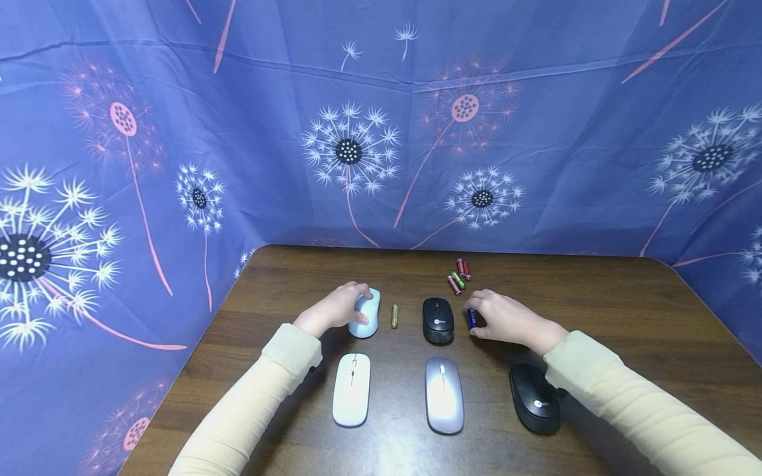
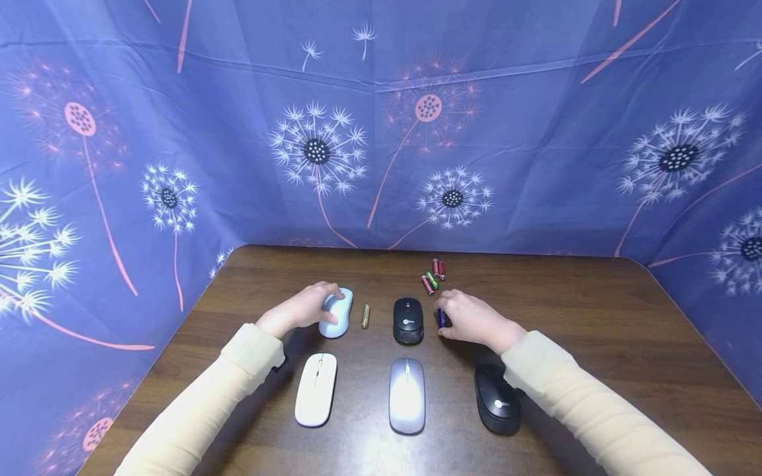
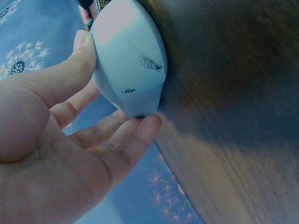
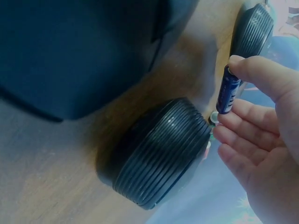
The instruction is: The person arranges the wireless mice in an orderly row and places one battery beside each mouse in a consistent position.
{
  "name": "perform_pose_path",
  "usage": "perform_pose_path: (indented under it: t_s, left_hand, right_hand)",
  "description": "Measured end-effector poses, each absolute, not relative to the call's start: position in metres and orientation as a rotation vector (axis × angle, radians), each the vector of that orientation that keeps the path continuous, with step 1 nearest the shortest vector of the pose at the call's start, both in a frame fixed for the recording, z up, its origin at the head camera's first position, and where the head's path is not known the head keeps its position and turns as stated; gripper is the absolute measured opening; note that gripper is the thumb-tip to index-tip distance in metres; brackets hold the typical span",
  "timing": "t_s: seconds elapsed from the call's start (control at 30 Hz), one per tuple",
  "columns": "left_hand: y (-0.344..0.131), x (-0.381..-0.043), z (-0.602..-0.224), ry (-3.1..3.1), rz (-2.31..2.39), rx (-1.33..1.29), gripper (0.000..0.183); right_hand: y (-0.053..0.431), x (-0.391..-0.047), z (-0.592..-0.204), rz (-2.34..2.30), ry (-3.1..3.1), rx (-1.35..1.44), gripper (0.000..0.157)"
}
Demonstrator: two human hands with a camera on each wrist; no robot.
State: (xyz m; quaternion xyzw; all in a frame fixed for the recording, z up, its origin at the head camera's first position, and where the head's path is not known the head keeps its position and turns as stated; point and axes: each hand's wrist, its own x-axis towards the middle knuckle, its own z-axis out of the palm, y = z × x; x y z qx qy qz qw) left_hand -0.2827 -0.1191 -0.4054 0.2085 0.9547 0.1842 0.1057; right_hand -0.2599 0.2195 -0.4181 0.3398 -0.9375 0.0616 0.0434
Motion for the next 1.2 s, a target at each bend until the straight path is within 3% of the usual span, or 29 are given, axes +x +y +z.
perform_pose_path:
  t_s: [1.2]
  left_hand:
    - [-0.1191, -0.2837, -0.4071, 2.814, 0.544, 0.605, 0.048]
  right_hand:
    - [0.2166, -0.2627, -0.4224, 0.172, -2.921, 1.048, 0.043]
